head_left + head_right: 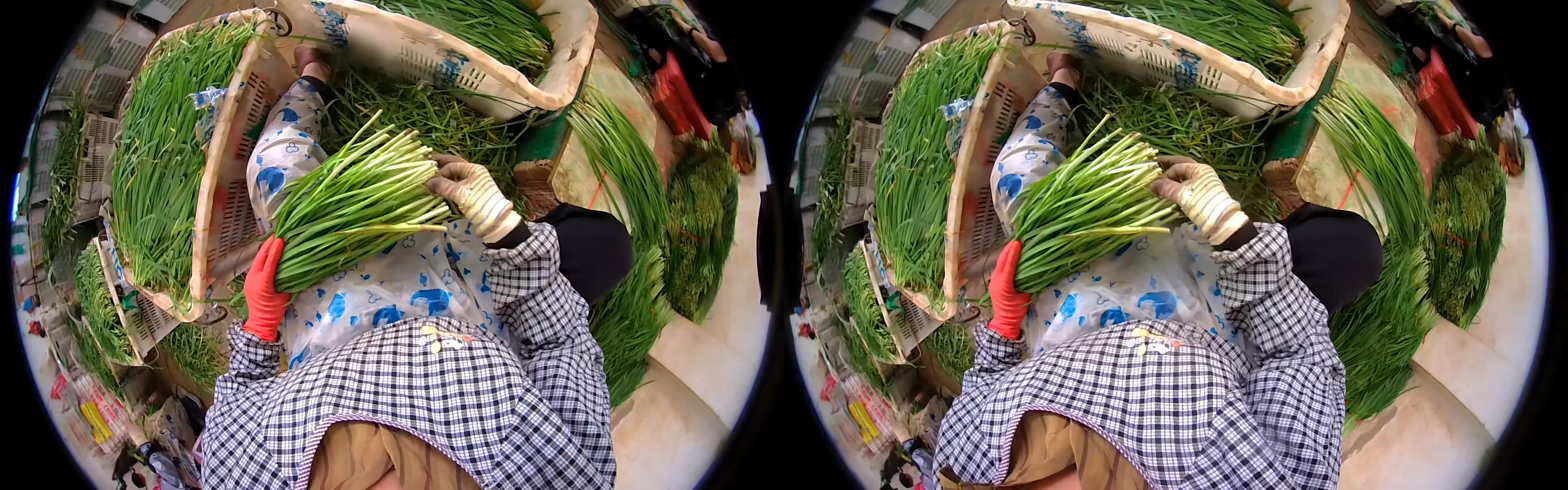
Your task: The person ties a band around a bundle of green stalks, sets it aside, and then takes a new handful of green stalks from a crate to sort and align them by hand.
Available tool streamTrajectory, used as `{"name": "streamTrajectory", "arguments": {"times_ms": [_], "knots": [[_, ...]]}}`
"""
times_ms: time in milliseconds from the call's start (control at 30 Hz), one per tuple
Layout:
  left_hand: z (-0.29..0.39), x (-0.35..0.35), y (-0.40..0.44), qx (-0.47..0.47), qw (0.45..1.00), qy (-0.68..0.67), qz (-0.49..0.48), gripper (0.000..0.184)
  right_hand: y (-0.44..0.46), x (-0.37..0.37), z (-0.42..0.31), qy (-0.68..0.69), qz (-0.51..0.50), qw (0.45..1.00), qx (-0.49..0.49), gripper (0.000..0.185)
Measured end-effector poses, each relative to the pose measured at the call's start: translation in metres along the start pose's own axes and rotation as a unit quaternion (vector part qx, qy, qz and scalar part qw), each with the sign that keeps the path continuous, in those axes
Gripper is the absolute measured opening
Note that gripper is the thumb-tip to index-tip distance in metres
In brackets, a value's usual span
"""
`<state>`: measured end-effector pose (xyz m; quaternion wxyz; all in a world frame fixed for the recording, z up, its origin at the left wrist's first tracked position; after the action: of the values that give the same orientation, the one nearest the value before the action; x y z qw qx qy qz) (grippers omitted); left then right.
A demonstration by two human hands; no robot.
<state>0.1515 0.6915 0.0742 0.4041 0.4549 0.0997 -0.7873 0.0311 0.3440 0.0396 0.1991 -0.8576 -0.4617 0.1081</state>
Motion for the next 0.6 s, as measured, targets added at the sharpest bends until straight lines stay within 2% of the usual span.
{"name": "streamTrajectory", "arguments": {"times_ms": [33,100,200,233,300,333,433,500,567,600], "knots": [[-0.001,0.001,0.000,-0.005,1.000,0.005,-0.007,0.080,-0.002,-0.002,-0.005,-0.044,0.020,0.998,-0.035,0.023],[-0.002,0.003,0.000,0.000,1.000,0.004,-0.001,0.080,-0.008,-0.002,-0.004,-0.053,0.017,0.998,0.002,0.024],[-0.001,0.003,0.000,0.009,1.000,0.004,0.006,0.080,-0.007,0.003,0.006,0.015,0.031,0.997,0.074,0.022],[-0.001,0.002,0.001,0.011,1.000,0.007,0.007,0.080,-0.009,0.004,0.007,0.014,0.030,0.997,0.074,0.022],[-0.001,0.001,0.001,0.007,1.000,0.013,0.006,0.079,-0.015,0.012,0.001,0.058,0.032,0.998,0.009,0.022],[-0.001,0.001,0.000,0.005,1.000,0.015,0.003,0.079,-0.016,0.014,0.005,0.090,-0.008,0.995,0.029,0.025],[0.000,0.001,0.001,0.004,1.000,0.008,0.001,0.078,-0.019,0.009,-0.003,0.070,0.004,0.997,0.037,0.023],[0.001,0.001,0.001,0.001,1.000,0.005,0.003,0.078,-0.021,-0.005,-0.019,0.062,0.051,0.994,-0.067,0.008],[0.001,0.000,0.002,-0.005,1.000,0.004,0.009,0.078,-0.019,-0.026,-0.033,0.111,0.071,0.984,-0.121,0.007],[0.000,0.001,0.002,-0.006,1.000,0.002,0.006,0.079,-0.014,-0.042,-0.043,0.240,0.029,0.960,-0.142,0.008]]}}
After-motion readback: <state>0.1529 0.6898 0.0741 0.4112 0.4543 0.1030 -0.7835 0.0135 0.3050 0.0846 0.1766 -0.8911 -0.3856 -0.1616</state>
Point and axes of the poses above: each hand's wrist, its own y-axis towards the middle knuckle, its own x-axis out of the palm, z = x × y, the point moved 6 cm from there along y, towards the middle knuckle, and after that the axes turned 9 degrees about z, right-handed, at the moved point
